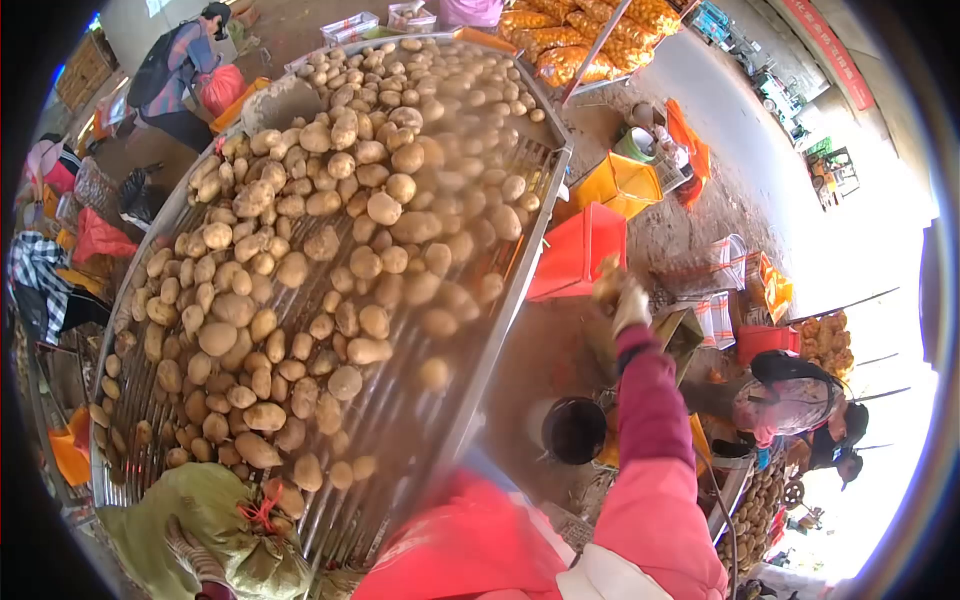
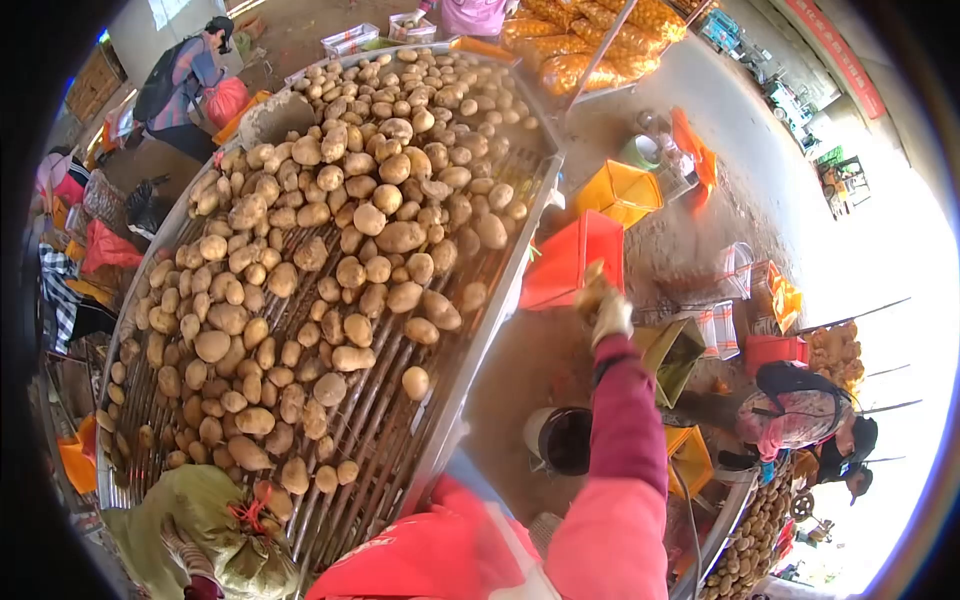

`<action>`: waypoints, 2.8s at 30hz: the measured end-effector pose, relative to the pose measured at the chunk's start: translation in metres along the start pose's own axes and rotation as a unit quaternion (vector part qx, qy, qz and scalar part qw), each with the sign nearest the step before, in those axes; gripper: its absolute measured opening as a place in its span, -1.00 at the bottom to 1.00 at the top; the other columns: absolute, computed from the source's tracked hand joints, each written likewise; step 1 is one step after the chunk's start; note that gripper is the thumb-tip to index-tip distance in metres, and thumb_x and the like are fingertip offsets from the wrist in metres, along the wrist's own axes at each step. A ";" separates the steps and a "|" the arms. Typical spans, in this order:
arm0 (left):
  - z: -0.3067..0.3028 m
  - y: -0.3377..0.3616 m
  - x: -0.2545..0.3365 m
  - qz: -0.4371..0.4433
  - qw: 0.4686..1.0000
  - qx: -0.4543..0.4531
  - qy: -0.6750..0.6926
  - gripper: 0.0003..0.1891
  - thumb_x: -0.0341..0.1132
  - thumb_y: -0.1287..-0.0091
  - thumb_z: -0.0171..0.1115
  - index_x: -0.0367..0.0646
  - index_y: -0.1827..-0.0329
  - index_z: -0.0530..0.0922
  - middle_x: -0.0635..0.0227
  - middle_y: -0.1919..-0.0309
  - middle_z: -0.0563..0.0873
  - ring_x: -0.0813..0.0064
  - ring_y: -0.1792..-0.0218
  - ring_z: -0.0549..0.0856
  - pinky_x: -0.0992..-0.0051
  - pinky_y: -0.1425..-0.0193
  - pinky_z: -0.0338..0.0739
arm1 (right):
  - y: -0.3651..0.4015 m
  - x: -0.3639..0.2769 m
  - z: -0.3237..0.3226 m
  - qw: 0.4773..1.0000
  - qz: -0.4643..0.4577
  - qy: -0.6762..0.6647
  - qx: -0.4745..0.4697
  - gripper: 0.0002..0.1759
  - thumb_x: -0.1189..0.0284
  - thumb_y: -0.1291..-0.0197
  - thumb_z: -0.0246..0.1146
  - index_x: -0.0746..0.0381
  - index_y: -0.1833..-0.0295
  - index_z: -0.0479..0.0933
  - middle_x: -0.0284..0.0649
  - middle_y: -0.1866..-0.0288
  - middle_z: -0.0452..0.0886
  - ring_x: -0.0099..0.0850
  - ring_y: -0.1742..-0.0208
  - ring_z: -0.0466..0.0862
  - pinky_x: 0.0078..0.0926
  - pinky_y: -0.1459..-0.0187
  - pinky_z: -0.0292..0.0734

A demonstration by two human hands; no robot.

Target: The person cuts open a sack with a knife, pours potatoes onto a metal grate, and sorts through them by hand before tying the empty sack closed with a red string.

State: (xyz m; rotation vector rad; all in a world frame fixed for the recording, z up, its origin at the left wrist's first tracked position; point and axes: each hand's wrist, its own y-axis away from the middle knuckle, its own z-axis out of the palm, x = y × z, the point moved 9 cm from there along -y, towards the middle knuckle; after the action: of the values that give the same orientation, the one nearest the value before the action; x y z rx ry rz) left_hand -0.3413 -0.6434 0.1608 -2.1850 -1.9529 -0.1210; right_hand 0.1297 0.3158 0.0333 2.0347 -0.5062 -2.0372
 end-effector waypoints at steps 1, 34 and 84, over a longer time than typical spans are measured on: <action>-0.004 0.000 0.007 0.009 1.000 0.015 0.016 -0.59 -0.54 -0.39 0.00 -0.25 -0.32 0.40 0.08 -0.28 0.44 0.11 -0.30 0.43 0.26 -0.42 0.29 | -0.006 -0.020 0.001 0.998 0.045 0.016 0.047 -0.57 0.14 -0.25 0.25 0.16 -0.10 0.45 -0.20 0.12 0.57 -0.32 0.16 0.64 -0.35 0.25 0.60; -0.041 -0.002 0.076 0.025 0.996 0.029 -0.078 -0.64 -0.42 -0.36 0.09 -0.04 -0.22 0.50 0.11 -0.18 0.53 0.05 -0.19 0.50 0.16 -0.30 0.34 | 0.335 0.211 0.479 0.447 -0.359 0.613 -0.544 -0.43 0.44 -0.09 0.30 -0.01 -0.29 0.46 -0.06 -0.35 0.38 -0.04 -0.25 0.51 -0.20 -0.23 0.48; -0.036 0.001 0.067 0.032 0.996 0.031 -0.071 -0.66 -0.40 -0.37 0.06 -0.08 -0.20 0.51 0.09 -0.19 0.54 0.02 -0.20 0.50 0.16 -0.31 0.34 | 0.281 0.131 0.306 0.694 -0.269 0.364 -0.560 -0.59 0.47 -0.15 0.32 0.26 -0.14 0.54 -0.13 0.01 0.64 -0.39 0.12 0.66 -0.46 0.11 0.62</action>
State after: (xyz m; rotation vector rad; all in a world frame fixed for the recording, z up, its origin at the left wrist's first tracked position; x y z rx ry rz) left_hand -0.3300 -0.5857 0.2094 -2.2692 -1.9283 0.1059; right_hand -0.2018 0.0340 0.0168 1.8679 1.2872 -0.9233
